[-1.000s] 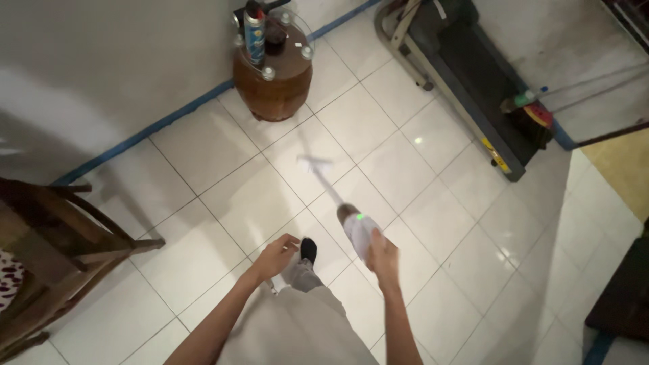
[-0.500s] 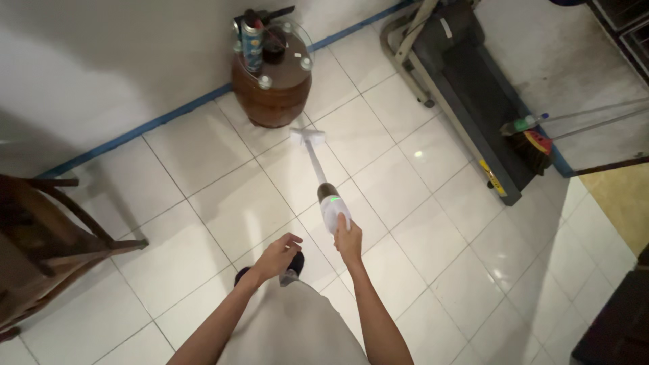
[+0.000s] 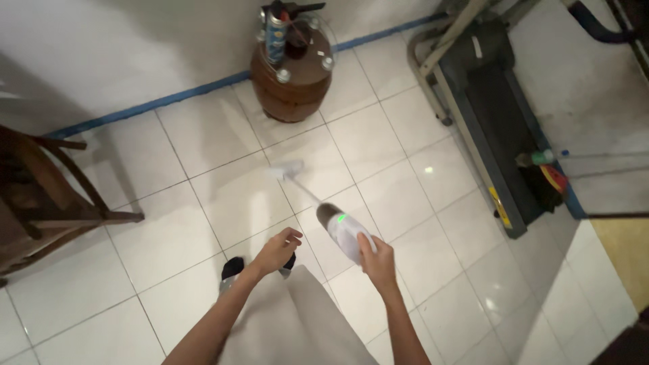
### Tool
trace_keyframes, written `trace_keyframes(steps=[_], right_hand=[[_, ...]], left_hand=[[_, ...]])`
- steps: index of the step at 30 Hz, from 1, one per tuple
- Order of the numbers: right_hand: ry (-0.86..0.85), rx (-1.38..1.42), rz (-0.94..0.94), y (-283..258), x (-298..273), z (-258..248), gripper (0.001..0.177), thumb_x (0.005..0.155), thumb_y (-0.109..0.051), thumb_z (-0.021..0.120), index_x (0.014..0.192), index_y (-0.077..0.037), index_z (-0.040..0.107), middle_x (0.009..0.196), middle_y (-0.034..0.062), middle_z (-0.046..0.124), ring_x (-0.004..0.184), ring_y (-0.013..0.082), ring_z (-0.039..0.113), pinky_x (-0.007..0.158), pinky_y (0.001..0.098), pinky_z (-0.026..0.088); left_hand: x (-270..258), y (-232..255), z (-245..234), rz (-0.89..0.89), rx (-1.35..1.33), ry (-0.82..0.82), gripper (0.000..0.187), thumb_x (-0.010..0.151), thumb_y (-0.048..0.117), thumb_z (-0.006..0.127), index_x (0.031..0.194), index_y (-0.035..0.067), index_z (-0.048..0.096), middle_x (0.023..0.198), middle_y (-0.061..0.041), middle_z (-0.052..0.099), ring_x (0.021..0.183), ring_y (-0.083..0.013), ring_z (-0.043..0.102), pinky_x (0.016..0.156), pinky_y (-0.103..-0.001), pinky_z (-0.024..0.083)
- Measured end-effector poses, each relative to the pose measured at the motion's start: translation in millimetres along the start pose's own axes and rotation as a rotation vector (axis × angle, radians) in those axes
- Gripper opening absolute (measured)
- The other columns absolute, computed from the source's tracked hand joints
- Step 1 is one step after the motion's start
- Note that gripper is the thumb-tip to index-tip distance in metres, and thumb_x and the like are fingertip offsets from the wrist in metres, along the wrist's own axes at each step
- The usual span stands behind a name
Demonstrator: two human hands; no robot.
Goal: The person cleans the tiled floor by moving a vacuum cleaner back and forth across the room.
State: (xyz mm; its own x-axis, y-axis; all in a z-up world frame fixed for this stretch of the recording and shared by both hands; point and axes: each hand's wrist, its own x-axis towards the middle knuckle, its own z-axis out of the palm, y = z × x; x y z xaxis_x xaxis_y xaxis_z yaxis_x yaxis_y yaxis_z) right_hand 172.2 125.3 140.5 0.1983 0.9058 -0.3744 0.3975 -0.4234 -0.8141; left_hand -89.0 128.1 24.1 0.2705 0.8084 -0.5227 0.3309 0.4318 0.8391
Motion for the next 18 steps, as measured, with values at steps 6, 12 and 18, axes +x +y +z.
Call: trace_keyframes(steps=[6,12,18], right_hand=[[-0.128,0.054,0.014,19.4,64.9,43.5,0.050,0.099,-0.042,0.059,0.069,-0.003,0.059,0.046,0.0012,0.046,0.036,0.0106,0.045,0.037,0.0304,0.036],[-0.175,-0.135,-0.015,-7.1,55.1,-15.2,0.048,0.097,-0.041,0.063,0.073,0.000,0.065,0.052,-0.0008,0.053,0.042,0.0080,0.046,0.039,0.0290,0.038],[-0.137,-0.164,-0.230,3.8,65.1,-32.3,0.042,0.095,-0.036,0.069,0.072,-0.001,0.067,0.051,0.0004,0.054,0.045,0.0075,0.049,0.040,0.0287,0.038]], left_hand=[[5.1,-1.8,13.8,0.009,-0.068,0.054,0.031,0.097,0.017,0.051,0.124,0.007,0.062,0.112,-0.009,0.075,0.099,-0.0246,0.073,0.088,-0.037,0.057],[8.8,-2.7,17.3,0.021,-0.108,0.101,0.034,0.095,0.014,0.051,0.125,0.006,0.061,0.112,-0.009,0.074,0.097,-0.0245,0.072,0.086,-0.036,0.056],[3.2,-10.5,16.9,-0.036,-0.138,0.191,0.034,0.095,0.017,0.052,0.126,0.008,0.061,0.114,-0.008,0.074,0.101,-0.0238,0.070,0.090,-0.036,0.054]])
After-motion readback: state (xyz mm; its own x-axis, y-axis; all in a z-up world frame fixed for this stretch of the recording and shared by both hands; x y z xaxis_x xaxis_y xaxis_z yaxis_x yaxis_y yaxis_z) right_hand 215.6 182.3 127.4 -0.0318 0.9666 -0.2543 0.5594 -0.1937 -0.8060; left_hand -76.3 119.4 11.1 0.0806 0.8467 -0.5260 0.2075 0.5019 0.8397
